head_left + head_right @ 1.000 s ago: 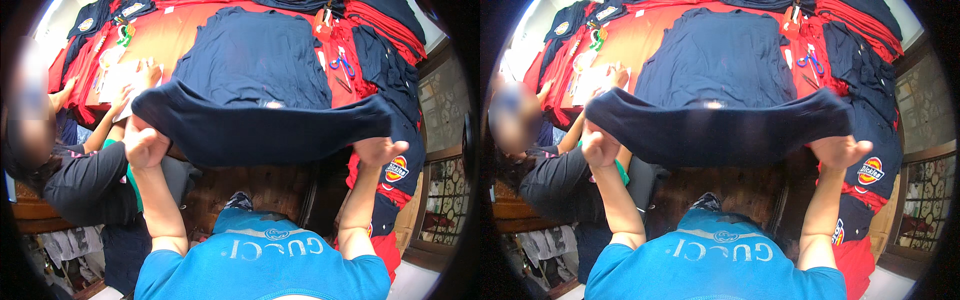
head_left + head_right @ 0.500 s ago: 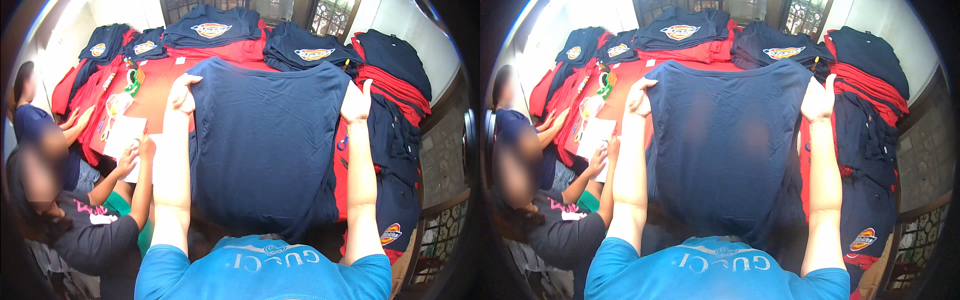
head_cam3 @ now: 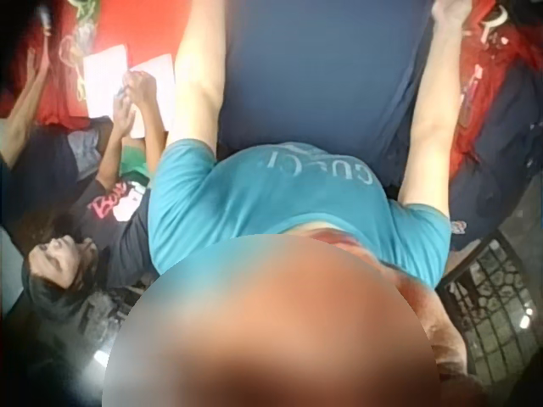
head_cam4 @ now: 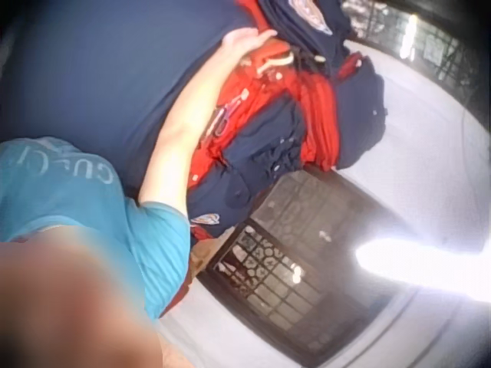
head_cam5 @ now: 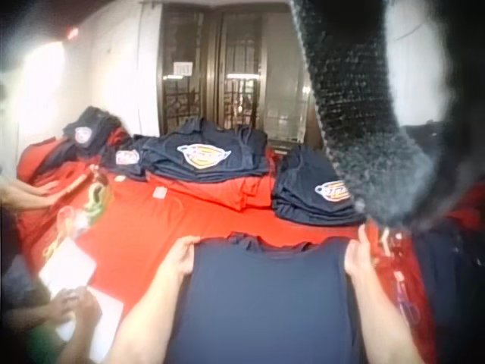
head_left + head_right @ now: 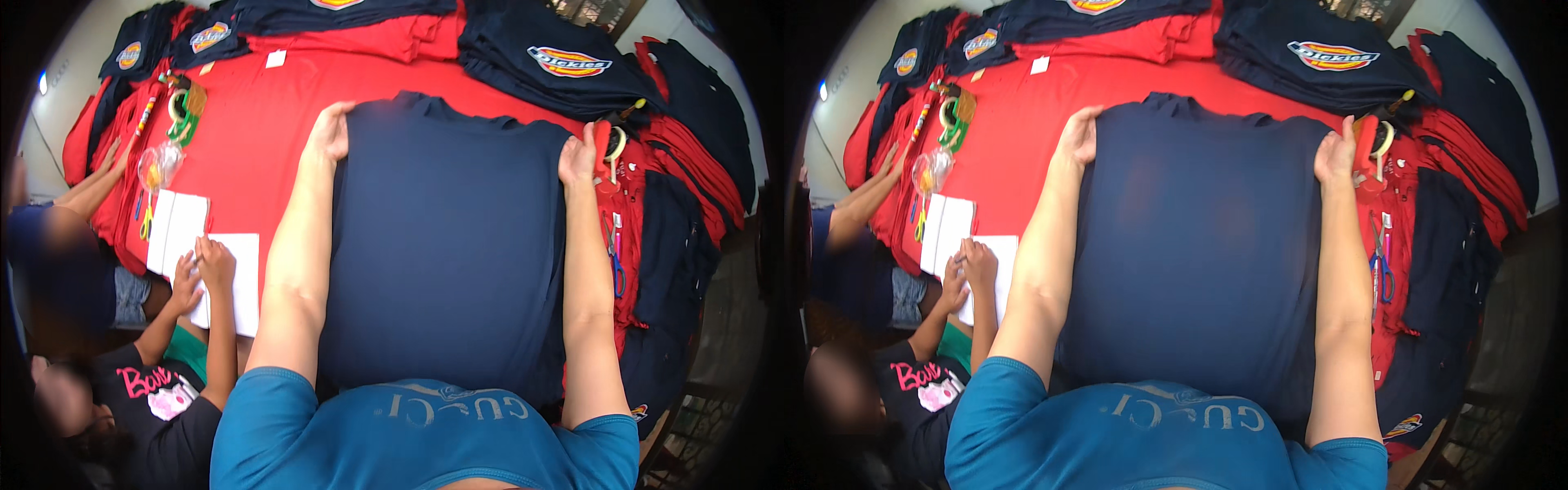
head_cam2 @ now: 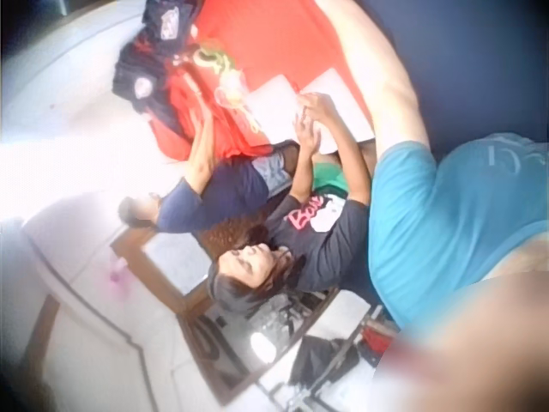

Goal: The person folds a stack of dark blue t-shirts on a red table. They smooth the fabric, fold the sleeves and bottom hem, and then fold the shirts in half before placing them on a growing pile.

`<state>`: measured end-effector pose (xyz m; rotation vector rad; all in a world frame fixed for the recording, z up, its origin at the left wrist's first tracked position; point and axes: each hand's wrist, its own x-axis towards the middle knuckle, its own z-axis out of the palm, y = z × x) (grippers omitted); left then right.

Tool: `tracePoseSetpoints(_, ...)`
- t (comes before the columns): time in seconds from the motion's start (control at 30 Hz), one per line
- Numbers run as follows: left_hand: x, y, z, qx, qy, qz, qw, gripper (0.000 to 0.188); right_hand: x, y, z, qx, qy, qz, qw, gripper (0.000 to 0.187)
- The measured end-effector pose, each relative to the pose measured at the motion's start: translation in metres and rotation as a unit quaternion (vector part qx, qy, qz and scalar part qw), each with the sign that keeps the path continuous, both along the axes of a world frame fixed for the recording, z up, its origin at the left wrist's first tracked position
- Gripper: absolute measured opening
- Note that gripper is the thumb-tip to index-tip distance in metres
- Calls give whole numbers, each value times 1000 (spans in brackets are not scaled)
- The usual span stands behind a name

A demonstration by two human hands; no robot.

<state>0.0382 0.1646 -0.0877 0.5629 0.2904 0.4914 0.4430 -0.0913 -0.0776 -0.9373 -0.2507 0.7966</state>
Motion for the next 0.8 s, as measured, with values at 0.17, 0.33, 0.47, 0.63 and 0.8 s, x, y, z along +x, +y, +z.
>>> tracePoseSetpoints(0.17, -24, -35, 16, 44, 91, 2, 995, 64, -7, -52, 17, 99, 81, 308, 943, 78)
tracePoseSetpoints(0.33, -85, -118, 39, 195, 247, 126, 941, 59, -68, -129, 54, -46, -59, 161, 984, 64)
tracePoseSetpoints(0.47, -133, -204, 38, 390, 396, 134, 820, 34, -131, -218, 52, -270, -318, 149, 897, 32)
tracePoseSetpoints(0.63, -142, -290, 32, 556, 546, 199, 595, 26, -211, -251, 23, -387, -529, 43, 754, 33)
tracePoseSetpoints(0.8, -115, -331, 36, 695, 426, 335, 472, 21, -261, -239, 38, -344, -623, -120, 693, 18)
